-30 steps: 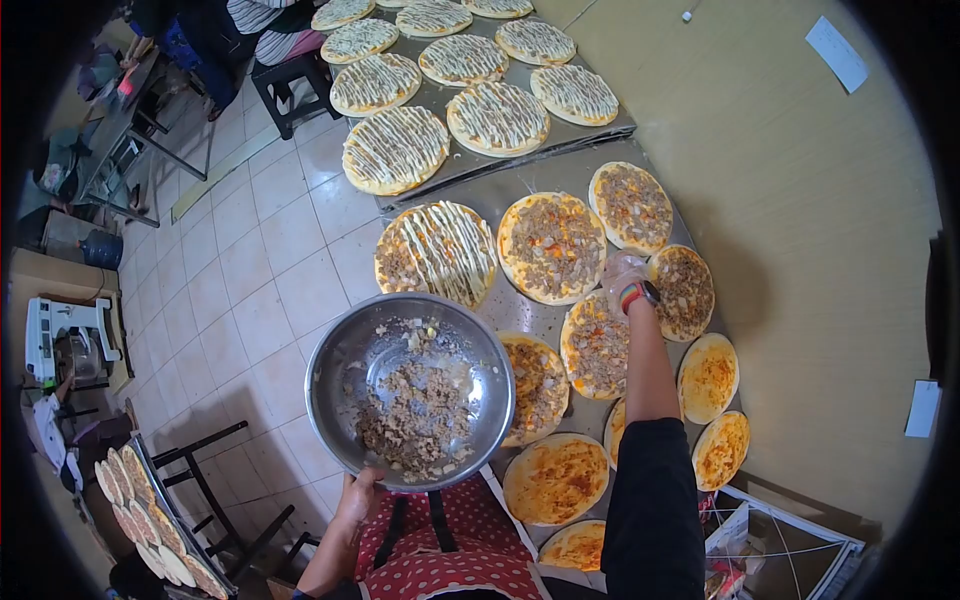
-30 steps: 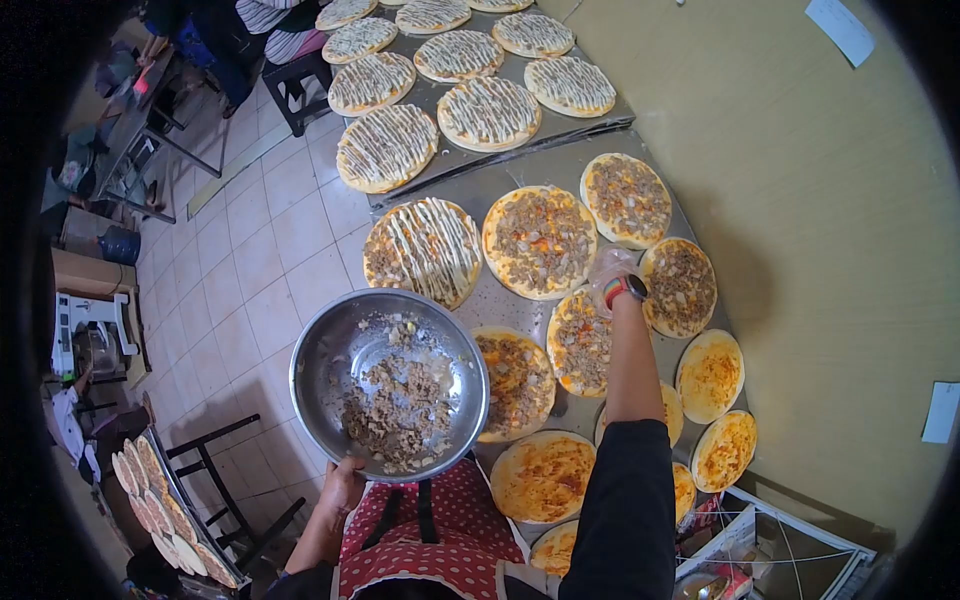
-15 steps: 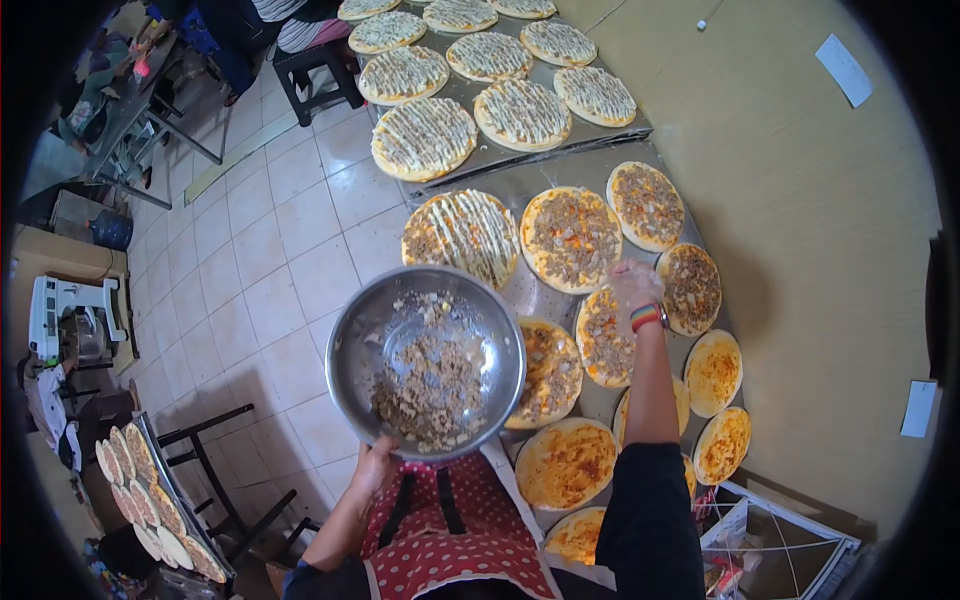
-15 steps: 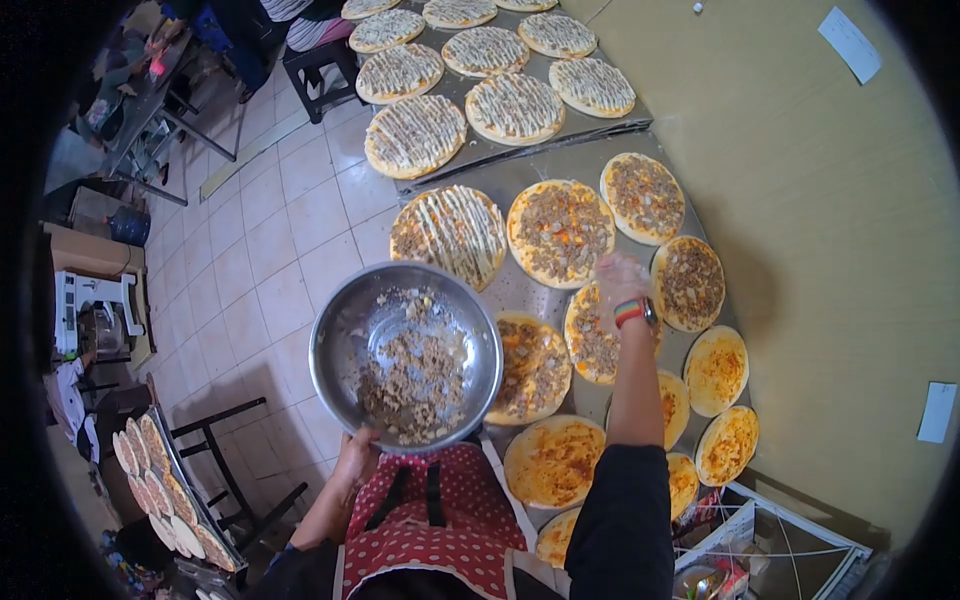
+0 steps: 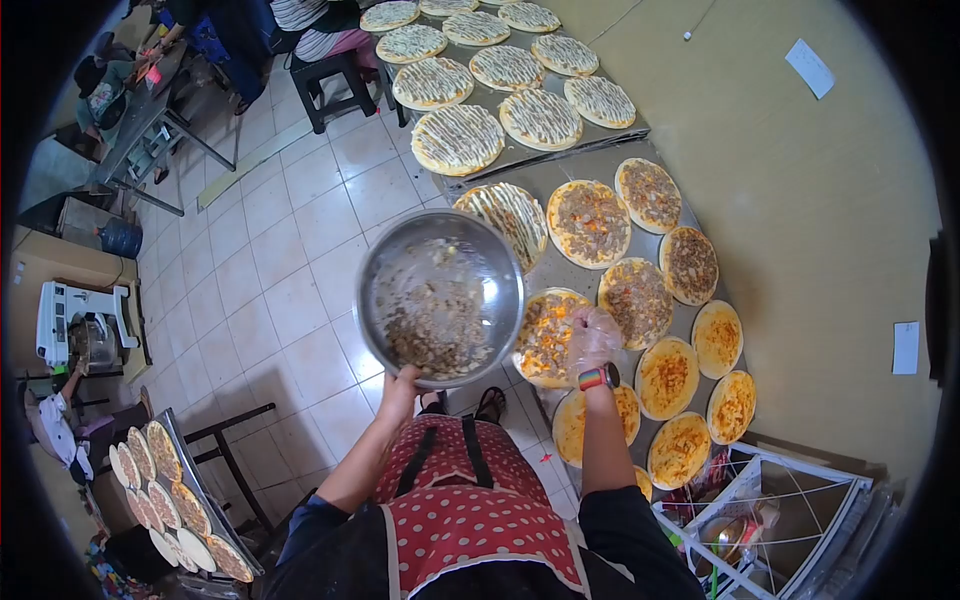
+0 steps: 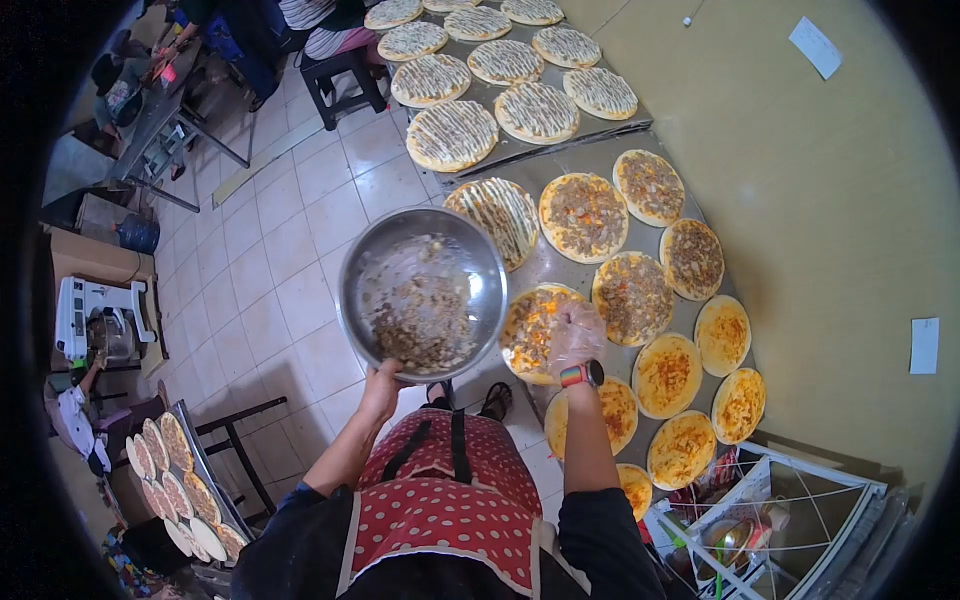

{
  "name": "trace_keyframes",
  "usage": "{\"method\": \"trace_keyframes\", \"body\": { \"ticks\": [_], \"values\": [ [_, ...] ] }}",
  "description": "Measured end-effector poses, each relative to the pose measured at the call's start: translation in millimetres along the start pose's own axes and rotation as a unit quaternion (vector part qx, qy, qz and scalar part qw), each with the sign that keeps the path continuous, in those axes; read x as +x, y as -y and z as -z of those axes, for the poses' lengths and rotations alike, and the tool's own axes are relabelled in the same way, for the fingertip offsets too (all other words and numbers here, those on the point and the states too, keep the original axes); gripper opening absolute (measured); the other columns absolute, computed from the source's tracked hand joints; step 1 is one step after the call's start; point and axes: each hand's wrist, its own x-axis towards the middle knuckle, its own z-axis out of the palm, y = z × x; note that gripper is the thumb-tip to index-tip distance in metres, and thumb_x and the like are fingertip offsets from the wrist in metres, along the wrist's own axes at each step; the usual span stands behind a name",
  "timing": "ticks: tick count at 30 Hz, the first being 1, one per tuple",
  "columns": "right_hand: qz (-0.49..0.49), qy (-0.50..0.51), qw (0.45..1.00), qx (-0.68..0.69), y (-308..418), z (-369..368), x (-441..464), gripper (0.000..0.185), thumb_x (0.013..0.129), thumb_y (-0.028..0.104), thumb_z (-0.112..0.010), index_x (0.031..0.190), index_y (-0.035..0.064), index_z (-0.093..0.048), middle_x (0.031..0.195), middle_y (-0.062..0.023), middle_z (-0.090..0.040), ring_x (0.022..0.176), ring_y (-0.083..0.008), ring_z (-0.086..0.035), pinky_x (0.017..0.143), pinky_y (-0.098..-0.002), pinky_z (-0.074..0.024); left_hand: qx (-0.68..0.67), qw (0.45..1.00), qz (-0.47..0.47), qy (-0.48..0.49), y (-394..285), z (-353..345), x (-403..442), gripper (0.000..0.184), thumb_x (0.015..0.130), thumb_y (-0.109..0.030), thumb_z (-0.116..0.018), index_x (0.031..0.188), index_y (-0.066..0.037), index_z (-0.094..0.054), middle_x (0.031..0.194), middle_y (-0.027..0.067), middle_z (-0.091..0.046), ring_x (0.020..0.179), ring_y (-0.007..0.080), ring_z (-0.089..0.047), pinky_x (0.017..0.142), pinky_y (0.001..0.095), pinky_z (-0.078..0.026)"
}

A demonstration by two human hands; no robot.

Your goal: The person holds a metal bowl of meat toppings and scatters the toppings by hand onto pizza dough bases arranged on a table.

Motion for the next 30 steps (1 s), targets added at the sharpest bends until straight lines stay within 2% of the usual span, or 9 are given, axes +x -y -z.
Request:
{"method": "trace_keyframes", "body": {
  "ticks": [4, 10, 13, 15, 17, 18, 21, 26, 30],
  "values": [
    [0.151, -0.083, 0.967, 0.187, 57.6, 20.7, -11.1, 0.013, 0.06, 0.007, -0.057, 0.074, 0.008, -0.057, 0.076, -0.01, -0.057, 0.071, -0.0246, -0.055, 0.062, -0.0305, -0.044, 0.027, 0.998, 0.028, 0.048, -7.4, -17.8, -12.7, 0.031, 0.07, -0.007, -0.039, 0.098, 0.006, -0.039, 0.083, 0.0146, -0.051, 0.067, 0.0225, -0.054, 0.058, 0.0343, -0.046],
    [-0.001, 0.184, 0.983, -0.012, 99.0, 8.1, -48.0, 0.035, 0.068, 0.031, -0.056, 0.094, 0.0085, -0.052, 0.092, -0.0152, -0.051, 0.084, -0.0321, -0.05, 0.07, -0.0381, -0.0413, 0.074, 0.988, 0.02, 0.137, 22.2, -29.3, -16.5, 0.027, 0.072, -0.008, -0.04, 0.097, 0.003, -0.04, 0.077, 0.0093, -0.051, 0.064, 0.0168, -0.052, 0.055, 0.0277, -0.044],
    [0.072, 0.111, 0.99, 0.051, 117.0, -1.0, -59.3, 0.041, 0.069, 0.036, -0.055, 0.098, 0.008, -0.05, 0.098, -0.0189, -0.047, 0.085, -0.0344, -0.049, 0.071, -0.0387, -0.0408, 0.128, 0.975, -0.015, 0.18, 15.8, -37.8, -23.2, 0.027, 0.073, -0.008, -0.04, 0.099, 0.002, -0.04, 0.077, 0.0077, -0.051, 0.065, 0.0147, -0.051, 0.053, 0.0256, -0.044],
    [0.126, 0.111, 0.985, 0.033, 123.2, -4.2, -64.9, 0.037, 0.071, 0.035, -0.052, 0.095, 0.0067, -0.05, 0.095, -0.0158, -0.049, 0.083, -0.034, -0.049, 0.068, -0.0398, -0.0409, 0.171, 0.959, 0.063, 0.22, 17.5, -35.3, -17.7, 0.046, 0.074, -0.003, -0.039, 0.118, 0.001, -0.024, 0.101, 0.0096, -0.044, 0.095, 0.0196, -0.041, 0.084, 0.0289, -0.033],
    [0.158, 0.232, 0.957, 0.077, 114.2, -20.5, -78.3, 0.026, 0.076, 0.027, -0.045, 0.091, 0.0073, -0.051, 0.092, -0.0113, -0.05, 0.082, -0.0311, -0.049, 0.066, -0.0387, -0.0411, 0.125, 0.958, 0.058, 0.251, 17.9, -30.3, -12.1, 0.05, 0.073, -0.004, -0.04, 0.119, -0.001, -0.021, 0.097, 0.0088, -0.045, 0.088, 0.0189, -0.044, 0.076, 0.0285, -0.039],
    [0.369, 0.184, 0.906, 0.094, 88.8, -40.3, -84.2, 0.019, 0.079, 0.02, -0.038, 0.086, 0.0089, -0.052, 0.089, -0.0085, -0.051, 0.083, -0.0279, -0.048, 0.066, -0.0361, -0.041, 0.105, 0.966, 0.049, 0.233, 5.4, -30.5, -16.0, 0.035, 0.072, -0.005, -0.04, 0.106, -0.001, -0.032, 0.086, 0.0077, -0.047, 0.075, 0.0162, -0.047, 0.062, 0.0265, -0.04],
    [0.383, 0.298, 0.873, -0.037, 96.9, 3.5, -89.6, 0.019, 0.079, 0.018, -0.036, 0.086, 0.0099, -0.052, 0.086, -0.0084, -0.051, 0.085, -0.0265, -0.047, 0.07, -0.0333, -0.0405, 0.121, 0.974, 0.038, 0.188, -0.2, -21.3, -10.4, 0.019, 0.072, -0.005, -0.039, 0.089, 0.001, -0.044, 0.072, 0.0082, -0.049, 0.059, 0.0167, -0.052, 0.05, 0.0276, -0.046],
    [0.219, 0.308, 0.923, -0.071, 101.6, -14.1, -105.8, 0.023, 0.079, 0.028, -0.039, 0.084, 0.0079, -0.049, 0.084, -0.0144, -0.05, 0.076, -0.0301, -0.049, 0.067, -0.0379, -0.0402, 0.028, 0.975, 0.097, 0.196, 0.3, -24.0, -18.4, 0.021, 0.077, -0.011, -0.037, 0.091, 0.004, -0.044, 0.076, 0.0114, -0.051, 0.062, 0.0206, -0.055, 0.05, 0.0327, -0.05],
    [0.098, 0.314, 0.938, 0.111, 107.1, -23.0, -108.2, 0.021, 0.076, 0.025, -0.043, 0.08, 0.0061, -0.051, 0.077, -0.0167, -0.053, 0.071, -0.0325, -0.051, 0.063, -0.038, -0.0407, 0.006, 0.974, 0.091, 0.206, 12.1, -26.2, -26.9, 0.036, 0.084, -0.03, -0.037, 0.104, 0.0, -0.038, 0.087, 0.0119, -0.051, 0.069, 0.0201, -0.056, 0.05, 0.0322, -0.051]
  ]
}}
